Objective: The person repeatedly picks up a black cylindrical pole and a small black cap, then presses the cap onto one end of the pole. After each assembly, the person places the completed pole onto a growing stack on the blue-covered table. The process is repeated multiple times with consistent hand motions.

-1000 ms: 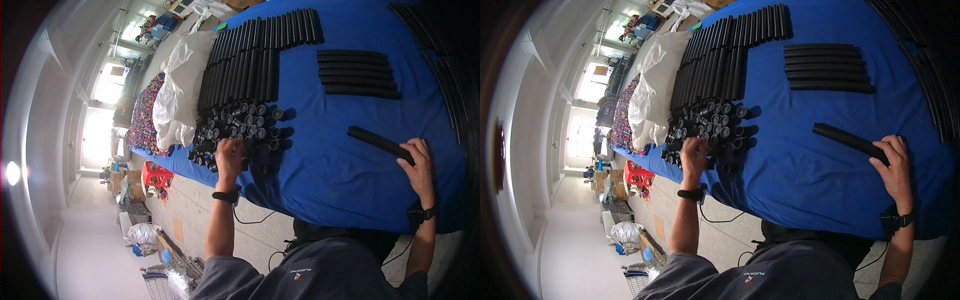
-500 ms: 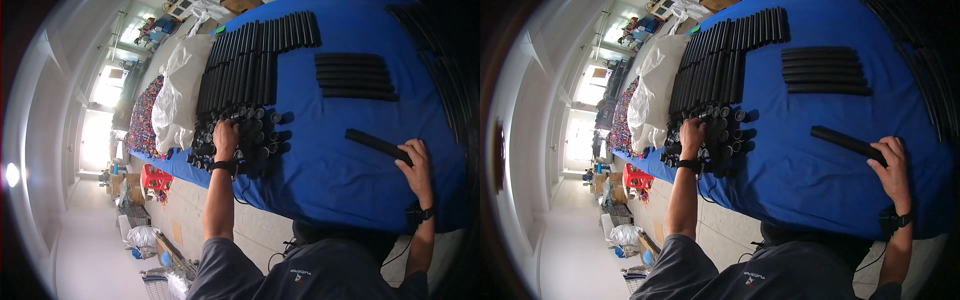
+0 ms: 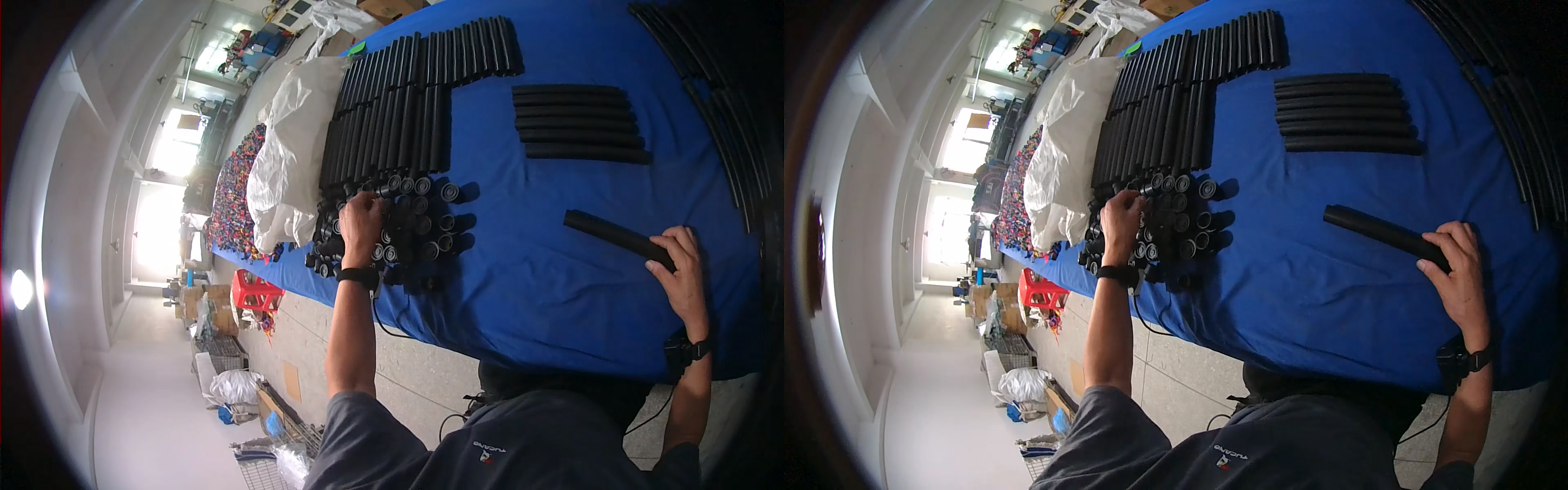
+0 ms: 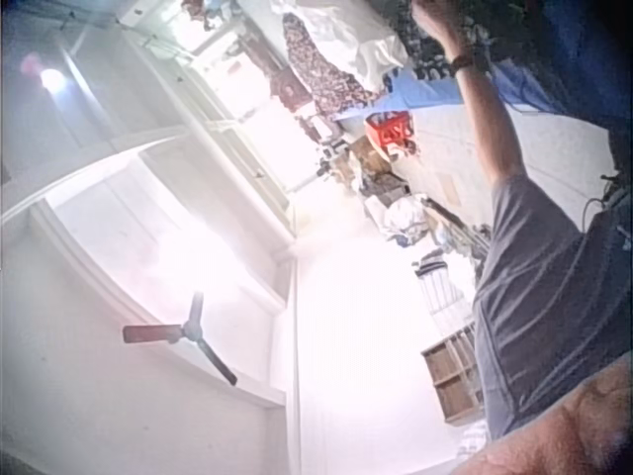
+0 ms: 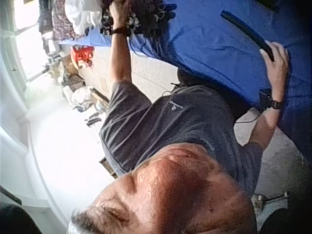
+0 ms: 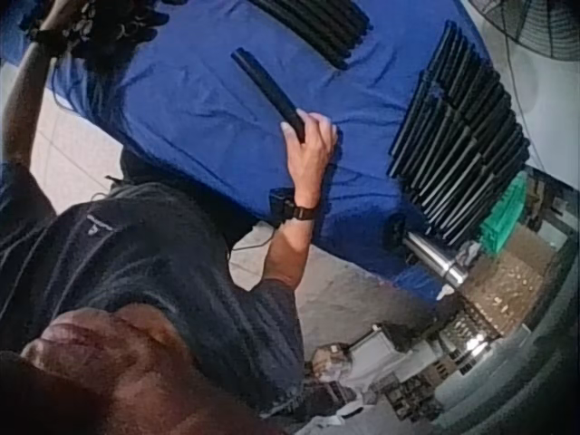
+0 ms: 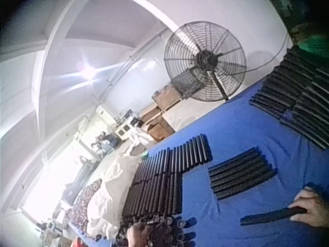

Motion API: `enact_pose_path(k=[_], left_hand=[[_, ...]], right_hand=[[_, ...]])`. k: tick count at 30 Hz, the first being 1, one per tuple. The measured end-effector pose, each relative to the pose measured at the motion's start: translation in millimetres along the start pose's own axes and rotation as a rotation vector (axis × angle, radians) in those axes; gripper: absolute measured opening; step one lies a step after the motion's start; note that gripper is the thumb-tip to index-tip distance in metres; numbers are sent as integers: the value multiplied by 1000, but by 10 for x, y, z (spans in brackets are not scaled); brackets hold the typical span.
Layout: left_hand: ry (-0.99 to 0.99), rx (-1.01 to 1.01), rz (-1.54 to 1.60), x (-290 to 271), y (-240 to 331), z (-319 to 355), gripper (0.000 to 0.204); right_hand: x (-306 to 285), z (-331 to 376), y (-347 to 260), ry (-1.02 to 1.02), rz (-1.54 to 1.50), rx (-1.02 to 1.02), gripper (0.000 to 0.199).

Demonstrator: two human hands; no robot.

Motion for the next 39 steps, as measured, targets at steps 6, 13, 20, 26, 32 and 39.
enact_pose_path(k=[6, 13, 20, 26, 32, 39], left_hand=[[-3, -60, -295, 124, 38, -196, 29], [4, -50, -309, 165, 87, -229, 26], [-6, -55, -320, 193, 95, -265, 29], [34, -61, -219, 202, 45, -278, 30], [35, -108, -236, 199, 30, -296, 32], [66, -59, -261, 286, 105, -339, 33]], right_hand=[[-16, -4, -48, 12, 11, -22, 34], [-13, 0, -17, 8, -1, 4, 33], [-6, -4, -28, -2, -8, 2, 33], [-1, 1, -21, 4, 4, 6, 33], [4, -2, -16, 0, 6, 14, 33], [-15, -2, -35, 14, 22, -6, 34]])
Point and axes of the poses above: each hand's wrist, its own z-axis away from the middle knuckle, its own x-axis out of the palm, y = z × x, the point moved 2 cm from there along -z, towards the middle knuckle, and after that the axes turned 6 degrees about x, right-handed, at the moved point
